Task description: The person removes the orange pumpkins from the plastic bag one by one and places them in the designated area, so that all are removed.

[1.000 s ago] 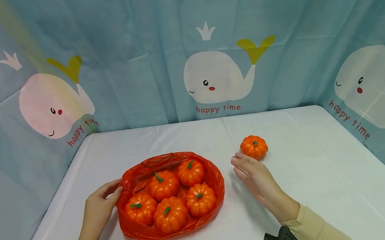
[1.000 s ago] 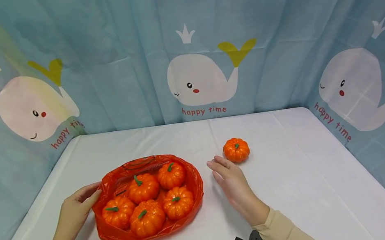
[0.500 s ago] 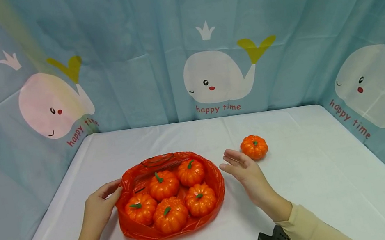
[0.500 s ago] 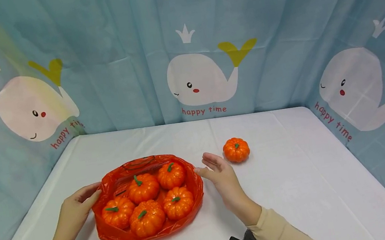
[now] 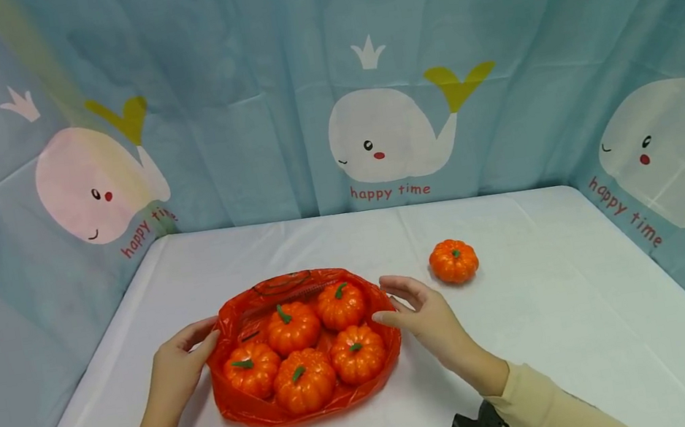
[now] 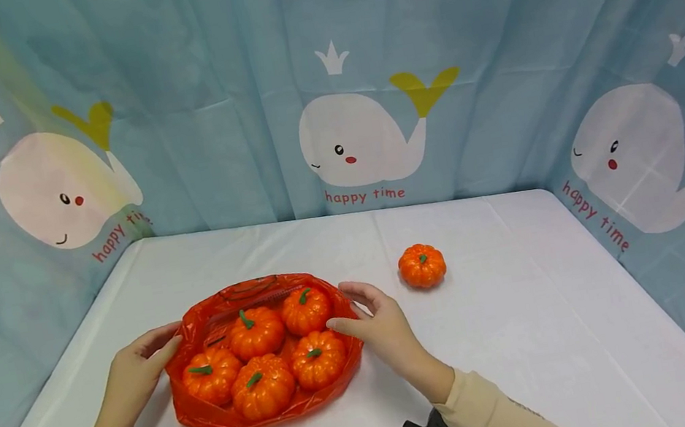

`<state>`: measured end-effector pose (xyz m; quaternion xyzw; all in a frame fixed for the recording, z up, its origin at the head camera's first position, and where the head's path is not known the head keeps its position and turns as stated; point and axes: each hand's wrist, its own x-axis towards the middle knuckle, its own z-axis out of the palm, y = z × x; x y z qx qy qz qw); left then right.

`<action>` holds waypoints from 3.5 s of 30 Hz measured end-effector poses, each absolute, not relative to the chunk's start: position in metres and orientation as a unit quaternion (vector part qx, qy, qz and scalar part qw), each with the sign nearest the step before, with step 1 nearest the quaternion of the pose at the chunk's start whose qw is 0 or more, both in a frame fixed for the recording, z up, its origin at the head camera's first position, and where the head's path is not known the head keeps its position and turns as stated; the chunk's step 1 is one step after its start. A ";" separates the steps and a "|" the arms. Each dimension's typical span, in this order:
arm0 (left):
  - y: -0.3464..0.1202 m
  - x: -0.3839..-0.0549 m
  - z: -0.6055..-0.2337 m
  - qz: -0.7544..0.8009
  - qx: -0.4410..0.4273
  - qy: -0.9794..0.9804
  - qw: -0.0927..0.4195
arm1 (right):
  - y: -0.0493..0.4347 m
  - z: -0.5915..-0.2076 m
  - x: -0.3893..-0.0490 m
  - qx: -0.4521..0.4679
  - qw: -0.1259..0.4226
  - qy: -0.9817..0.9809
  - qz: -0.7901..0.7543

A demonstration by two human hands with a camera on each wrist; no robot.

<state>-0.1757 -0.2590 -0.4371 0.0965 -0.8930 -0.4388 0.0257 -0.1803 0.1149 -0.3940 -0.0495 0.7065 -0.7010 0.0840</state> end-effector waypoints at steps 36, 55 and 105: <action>-0.258 -0.179 -0.435 -0.434 0.087 -0.896 0.026 | 0.098 -0.410 -0.171 -0.206 0.068 0.866 -0.451; -0.259 -0.177 -0.437 -0.434 0.090 -0.896 0.022 | 0.090 -0.417 -0.172 -0.225 0.046 0.884 -0.407; -0.260 -0.178 -0.438 -0.412 0.092 -0.907 0.010 | 0.102 -0.392 -0.164 -0.188 0.004 0.883 -0.429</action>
